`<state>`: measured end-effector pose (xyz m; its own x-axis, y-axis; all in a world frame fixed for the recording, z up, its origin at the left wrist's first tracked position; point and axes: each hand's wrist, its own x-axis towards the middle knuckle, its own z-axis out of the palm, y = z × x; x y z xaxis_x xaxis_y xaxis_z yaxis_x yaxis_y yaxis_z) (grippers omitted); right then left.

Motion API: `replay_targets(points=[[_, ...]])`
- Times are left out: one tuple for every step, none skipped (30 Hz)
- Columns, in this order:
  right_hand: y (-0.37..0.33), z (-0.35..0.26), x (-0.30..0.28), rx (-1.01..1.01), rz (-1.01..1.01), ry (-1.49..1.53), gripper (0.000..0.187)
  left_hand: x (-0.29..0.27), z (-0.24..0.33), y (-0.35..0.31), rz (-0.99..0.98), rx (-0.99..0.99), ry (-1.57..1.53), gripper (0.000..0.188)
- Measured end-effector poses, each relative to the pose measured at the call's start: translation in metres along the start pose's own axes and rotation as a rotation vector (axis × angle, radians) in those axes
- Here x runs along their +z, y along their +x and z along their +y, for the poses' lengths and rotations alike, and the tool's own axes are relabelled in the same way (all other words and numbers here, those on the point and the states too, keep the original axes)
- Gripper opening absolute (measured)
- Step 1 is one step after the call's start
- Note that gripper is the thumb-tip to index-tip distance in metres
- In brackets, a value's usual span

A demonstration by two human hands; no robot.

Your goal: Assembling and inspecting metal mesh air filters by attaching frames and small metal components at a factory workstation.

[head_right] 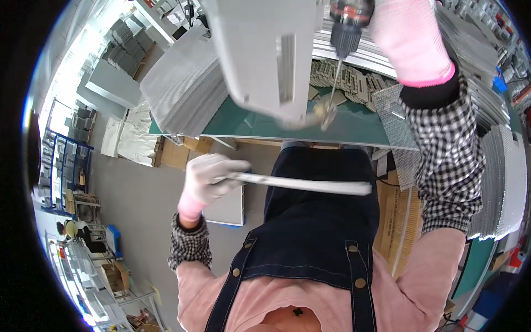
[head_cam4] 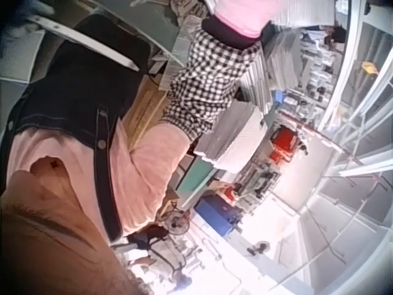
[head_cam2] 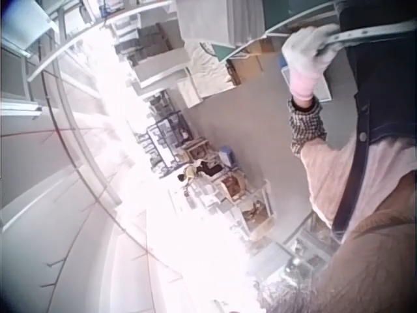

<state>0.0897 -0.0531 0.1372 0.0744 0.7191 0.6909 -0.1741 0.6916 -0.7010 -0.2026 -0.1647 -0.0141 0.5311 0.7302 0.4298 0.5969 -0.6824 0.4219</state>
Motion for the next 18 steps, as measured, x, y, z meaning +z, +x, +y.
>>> replay_targets(points=[[0.004,0.006,-0.014,-0.057,-0.001,-0.080,0.030,-0.005,-0.007,-0.012,-0.016,-0.098,-0.078,0.032],[0.003,0.006,-0.018,-0.036,-0.001,-0.116,0.029,-0.008,-0.018,-0.029,-0.010,-0.155,-0.125,0.030],[-0.002,0.000,-0.013,0.027,0.022,-0.141,0.029,-0.011,-0.025,-0.046,0.045,-0.210,-0.205,0.029],[-0.007,-0.004,-0.006,0.091,0.042,-0.159,0.029,-0.015,-0.028,-0.064,0.104,-0.268,-0.278,0.029],[-0.004,0.009,-0.016,0.015,-0.003,-0.127,0.032,-0.014,-0.032,-0.076,0.165,-0.315,-0.298,0.033],[0.013,0.047,-0.033,-0.060,-0.294,0.490,0.035,-0.014,-0.032,-0.084,0.163,-0.311,-0.296,0.033],[0.024,0.084,-0.045,-0.130,-0.584,1.102,0.038,-0.011,-0.035,-0.091,0.268,-0.360,-0.305,0.036],[0.021,0.098,-0.042,-0.183,-0.506,1.210,0.045,-0.013,-0.035,-0.097,0.377,-0.425,-0.302,0.040],[0.013,0.100,-0.067,-0.068,-0.307,0.612,0.042,-0.024,-0.030,-0.096,0.426,-0.450,-0.289,0.047],[0.001,0.093,-0.095,0.034,-0.102,0.010,0.040,-0.033,-0.027,-0.093,0.476,-0.400,-0.268,0.046],[-0.009,0.085,-0.101,-0.093,-0.182,-0.344,0.041,-0.036,-0.030,-0.086,0.523,-0.341,-0.262,0.045],[-0.020,0.073,-0.096,-0.034,-0.214,-0.263,0.041,-0.046,-0.030,-0.084,0.576,-0.327,-0.275,0.039],[-0.032,0.067,-0.094,0.028,-0.250,-0.200,0.041,-0.047,-0.032,-0.074,0.604,-0.246,-0.261,0.036],[-0.044,0.075,-0.116,0.366,-0.258,0.059,0.052,-0.049,-0.033,-0.059,0.631,-0.160,-0.253,0.032],[-0.052,0.080,-0.138,0.702,-0.261,0.324,0.064,-0.053,-0.036,-0.048,0.633,-0.114,-0.251,0.030],[-0.059,0.060,-0.107,0.189,-0.850,0.056,0.080,-0.057,-0.033,-0.035,0.642,-0.078,-0.238,0.031],[-0.060,0.052,-0.101,0.151,-1.029,-0.077,0.089,-0.058,-0.029,-0.021,0.654,-0.038,-0.227,0.032],[-0.071,0.045,-0.089,0.086,-1.065,-0.194,0.092,-0.057,-0.031,-0.013,0.678,-0.063,-0.151,0.037]])
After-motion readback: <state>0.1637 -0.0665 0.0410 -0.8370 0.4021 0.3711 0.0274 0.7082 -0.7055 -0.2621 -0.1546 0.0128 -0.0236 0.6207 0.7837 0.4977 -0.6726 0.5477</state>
